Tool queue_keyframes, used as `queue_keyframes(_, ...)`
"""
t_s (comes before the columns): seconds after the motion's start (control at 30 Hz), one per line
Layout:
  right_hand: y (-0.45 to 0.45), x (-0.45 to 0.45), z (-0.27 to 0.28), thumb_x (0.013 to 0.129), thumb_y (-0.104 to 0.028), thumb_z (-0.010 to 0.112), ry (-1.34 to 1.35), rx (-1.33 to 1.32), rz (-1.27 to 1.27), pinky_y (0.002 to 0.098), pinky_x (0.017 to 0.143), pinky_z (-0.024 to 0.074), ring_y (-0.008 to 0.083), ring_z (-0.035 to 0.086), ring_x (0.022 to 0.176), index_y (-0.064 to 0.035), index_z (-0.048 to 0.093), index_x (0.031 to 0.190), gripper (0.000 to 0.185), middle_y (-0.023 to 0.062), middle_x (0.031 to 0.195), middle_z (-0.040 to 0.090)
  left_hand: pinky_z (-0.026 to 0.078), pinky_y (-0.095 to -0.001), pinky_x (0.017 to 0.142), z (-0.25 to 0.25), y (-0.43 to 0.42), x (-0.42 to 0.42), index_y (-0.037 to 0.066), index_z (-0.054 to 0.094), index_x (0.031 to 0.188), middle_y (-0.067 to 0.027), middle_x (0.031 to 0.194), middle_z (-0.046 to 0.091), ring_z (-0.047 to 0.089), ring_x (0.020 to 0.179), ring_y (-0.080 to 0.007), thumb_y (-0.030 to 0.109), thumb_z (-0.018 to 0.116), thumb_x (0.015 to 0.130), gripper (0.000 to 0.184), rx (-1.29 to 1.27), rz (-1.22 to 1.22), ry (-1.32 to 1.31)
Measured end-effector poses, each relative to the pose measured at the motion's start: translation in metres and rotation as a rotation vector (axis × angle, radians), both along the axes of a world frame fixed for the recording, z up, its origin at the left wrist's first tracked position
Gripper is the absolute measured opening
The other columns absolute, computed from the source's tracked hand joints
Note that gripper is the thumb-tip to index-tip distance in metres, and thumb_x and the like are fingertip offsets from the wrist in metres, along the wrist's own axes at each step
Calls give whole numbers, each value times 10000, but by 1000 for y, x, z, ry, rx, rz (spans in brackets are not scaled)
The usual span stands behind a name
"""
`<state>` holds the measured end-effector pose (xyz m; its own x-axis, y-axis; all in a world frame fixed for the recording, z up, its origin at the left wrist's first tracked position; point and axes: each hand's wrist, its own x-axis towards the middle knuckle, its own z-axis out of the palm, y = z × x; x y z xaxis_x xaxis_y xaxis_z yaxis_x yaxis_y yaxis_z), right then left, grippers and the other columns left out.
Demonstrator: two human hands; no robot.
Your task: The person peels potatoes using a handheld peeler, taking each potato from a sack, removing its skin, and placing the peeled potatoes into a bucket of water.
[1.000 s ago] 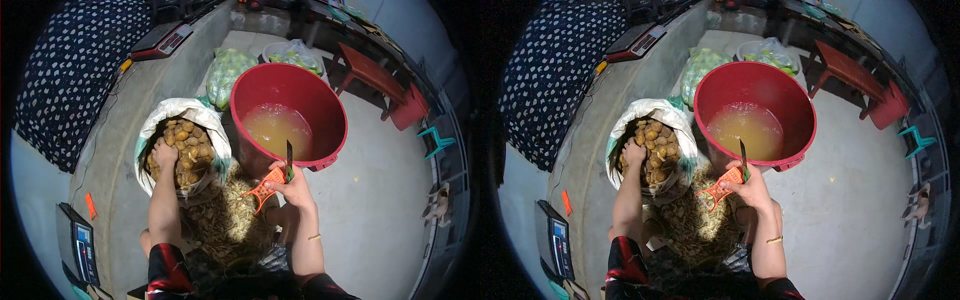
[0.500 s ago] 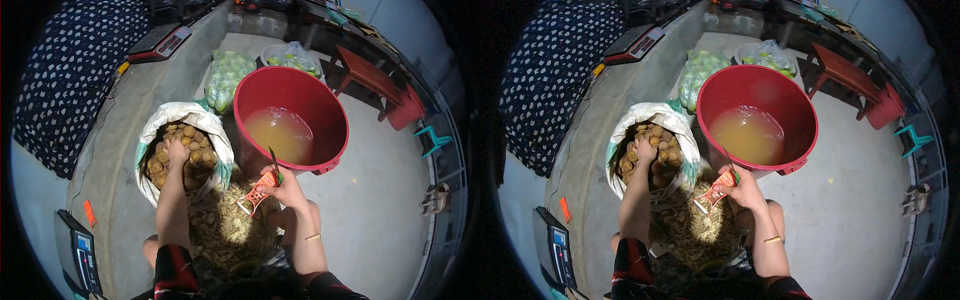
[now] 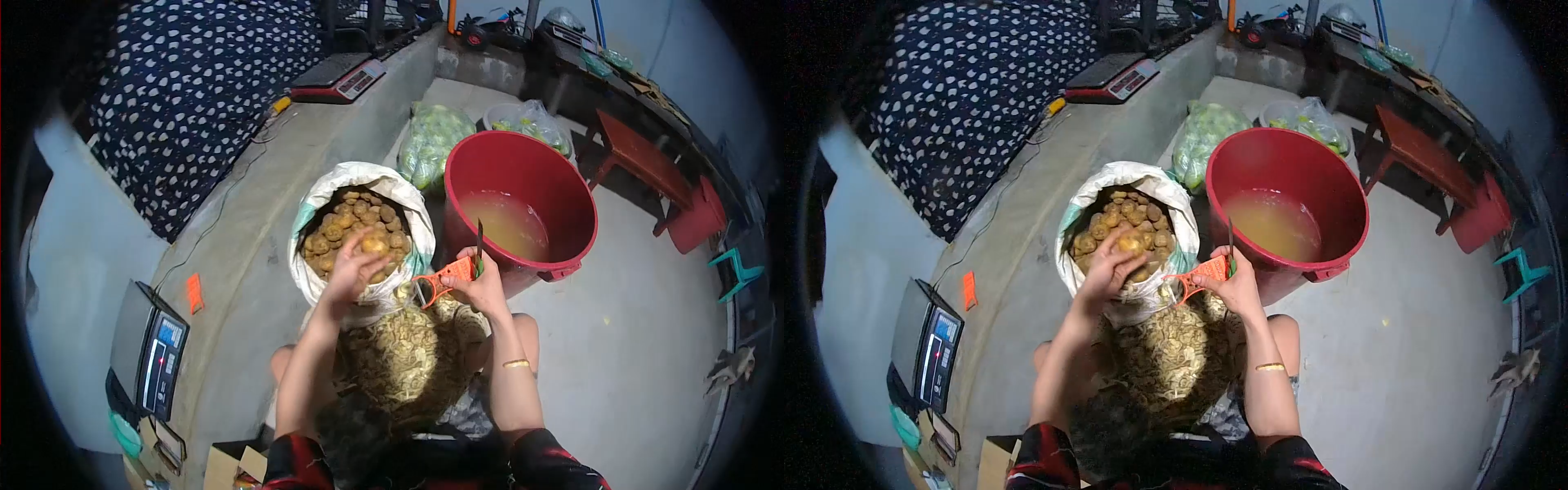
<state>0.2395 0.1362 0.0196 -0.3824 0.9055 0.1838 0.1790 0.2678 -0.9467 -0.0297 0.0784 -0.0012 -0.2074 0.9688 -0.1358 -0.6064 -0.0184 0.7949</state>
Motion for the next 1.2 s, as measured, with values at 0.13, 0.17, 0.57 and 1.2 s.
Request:
queue_keyframes(0.13, -17, -17, -10, 686, -138, 880, 243, -141, 55, 268, 711, 488, 86, 564, 789, -42, 527, 1015, 491, 7, 832, 601, 513, -412, 982, 4, -54, 36, -58, 338, 1394, -220, 1276, 502, 593, 1125, -308, -151, 461, 858, 557, 159, -150, -55)
queue_keyframes(0.17, -22, -20, -14, 686, -137, 879, 254, -147, 68, 266, 711, 489, 86, 565, 790, -44, 530, 1012, 487, 5, 837, 603, 518, -391, 957, 5, -66, 44, -81, 335, 1386, -206, 1268, 515, 609, 1098, -280, -157, 485, 843, 569, 168, -164, -60)
queue_keyframes(0.57, -54, -35, -17, 668, -139, 889, 174, -85, 235, 252, 738, 487, 90, 559, 832, -40, 563, 1031, 498, 3, 911, 598, 588, -304, 808, -5, -130, 50, -87, 505, 1254, -171, 1143, 602, 666, 942, -205, -188, 713, 689, 610, 122, -101, 97)
queue_keyframes(1.2, -65, -29, 25, 647, -165, 904, 77, 79, 239, 249, 719, 488, 77, 570, 794, -43, 580, 992, 489, 5, 852, 612, 529, -313, 895, -8, -133, 59, -69, 579, 1152, -128, 1079, 636, 641, 981, -194, -11, 747, 668, 515, 206, -50, -70)
